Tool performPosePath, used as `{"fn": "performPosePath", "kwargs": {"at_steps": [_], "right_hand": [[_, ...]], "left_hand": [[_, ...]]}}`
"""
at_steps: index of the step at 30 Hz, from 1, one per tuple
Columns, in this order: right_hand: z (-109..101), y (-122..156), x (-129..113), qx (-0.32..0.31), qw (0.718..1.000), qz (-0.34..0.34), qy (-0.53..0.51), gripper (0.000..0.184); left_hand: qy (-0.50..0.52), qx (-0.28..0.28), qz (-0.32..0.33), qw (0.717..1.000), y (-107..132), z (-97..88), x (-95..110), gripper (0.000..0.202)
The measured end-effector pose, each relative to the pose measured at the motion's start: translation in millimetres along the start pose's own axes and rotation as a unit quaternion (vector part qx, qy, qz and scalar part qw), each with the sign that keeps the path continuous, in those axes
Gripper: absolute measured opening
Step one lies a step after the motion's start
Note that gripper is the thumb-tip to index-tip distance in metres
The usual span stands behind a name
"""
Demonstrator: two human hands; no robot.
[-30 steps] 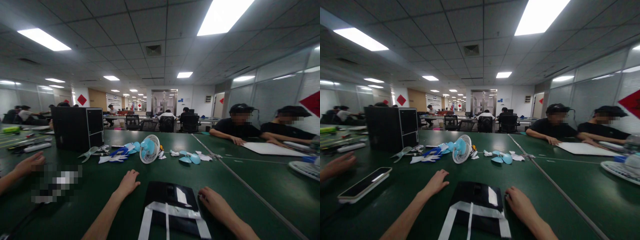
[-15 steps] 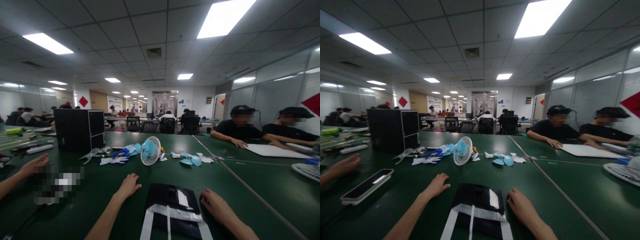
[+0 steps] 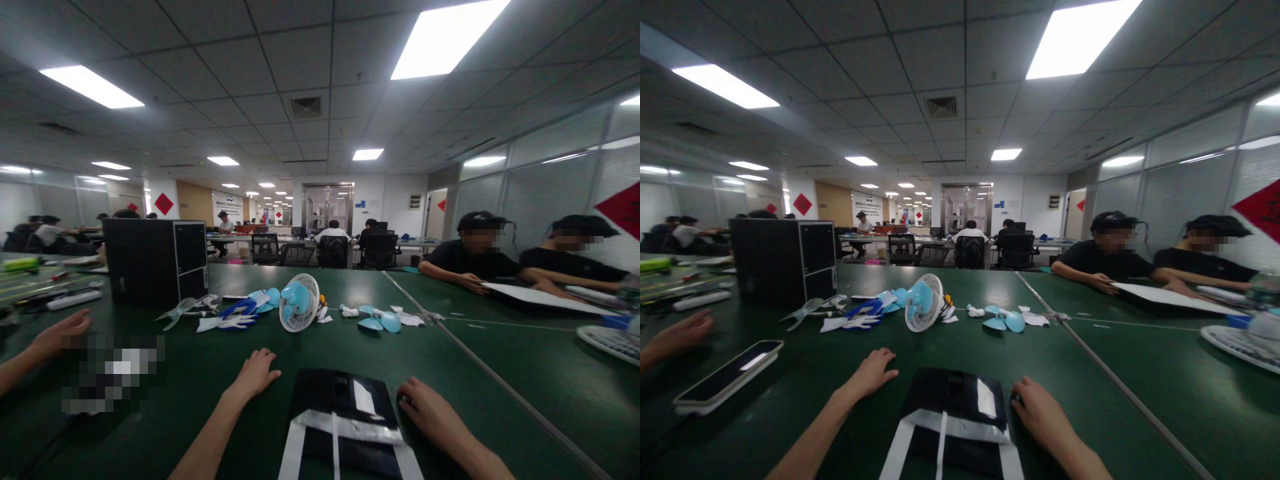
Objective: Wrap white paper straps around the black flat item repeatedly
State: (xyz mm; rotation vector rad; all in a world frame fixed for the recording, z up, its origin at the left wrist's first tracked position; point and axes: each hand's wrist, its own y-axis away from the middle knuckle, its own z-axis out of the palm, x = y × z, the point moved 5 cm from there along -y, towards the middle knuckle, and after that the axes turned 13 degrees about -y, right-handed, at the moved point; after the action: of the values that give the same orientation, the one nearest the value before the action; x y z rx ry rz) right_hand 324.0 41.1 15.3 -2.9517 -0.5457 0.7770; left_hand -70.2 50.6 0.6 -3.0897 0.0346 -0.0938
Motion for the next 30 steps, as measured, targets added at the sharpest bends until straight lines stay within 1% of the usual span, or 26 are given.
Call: {"fn": "performPosePath", "kwargs": {"at_steps": [3, 5, 7, 9, 13, 16, 18, 21, 24, 26, 28, 30], "right_hand": [[-1, 1, -2, 0.005, 1.000, -0.001, 0.000, 0.025], [-3, 2, -7, 0.021, 1.000, -0.004, -0.008, 0.027], [-4, 4, -19, 0.038, 0.999, -0.018, -0.027, 0.029], [-2, 5, -34, 0.040, 0.997, -0.042, -0.047, 0.030], [17, -1, -67, 0.004, 0.993, -0.105, -0.057, 0.029], [28, -13, -89, -0.015, 0.986, -0.154, -0.054, 0.035], [31, -22, -102, -0.024, 0.984, -0.168, -0.046, 0.034], [30, -32, -116, -0.053, 0.985, -0.166, -0.021, 0.028], [28, -37, -122, -0.066, 0.985, -0.161, -0.003, 0.027], [27, -39, -121, -0.067, 0.985, -0.159, -0.002, 0.028], [27, -40, -115, -0.066, 0.985, -0.157, -0.003, 0.029], [23, -40, -105, -0.059, 0.987, -0.150, -0.002, 0.029]], "left_hand": [[-0.005, 0.000, 0.001, 1.000, -2, 2.5, 0, 0.050], [-0.006, 0.001, 0.000, 1.000, -3, 2.8, 0, 0.050], [-0.004, 0.001, -0.002, 1.000, -2, 2.3, 0, 0.050], [-0.002, 0.000, -0.004, 1.000, -2, 1.4, 1, 0.050], [0.001, -0.003, -0.003, 1.000, -1, 0.0, 1, 0.050], [0.001, -0.005, -0.004, 1.000, 1, -1.3, 2, 0.050], [0.001, -0.006, -0.003, 1.000, 2, -2.6, 2, 0.050], [0.001, -0.007, -0.002, 1.000, 4, -4.5, 3, 0.050], [0.002, -0.006, -0.001, 1.000, 4, -4.8, 3, 0.050], [0.002, -0.005, -0.001, 1.000, 3, -3.9, 2, 0.050], [0.001, -0.004, 0.001, 1.000, 1, -2.4, 1, 0.051], [0.001, -0.003, 0.005, 1.000, 0, -1.0, 1, 0.051]]}}
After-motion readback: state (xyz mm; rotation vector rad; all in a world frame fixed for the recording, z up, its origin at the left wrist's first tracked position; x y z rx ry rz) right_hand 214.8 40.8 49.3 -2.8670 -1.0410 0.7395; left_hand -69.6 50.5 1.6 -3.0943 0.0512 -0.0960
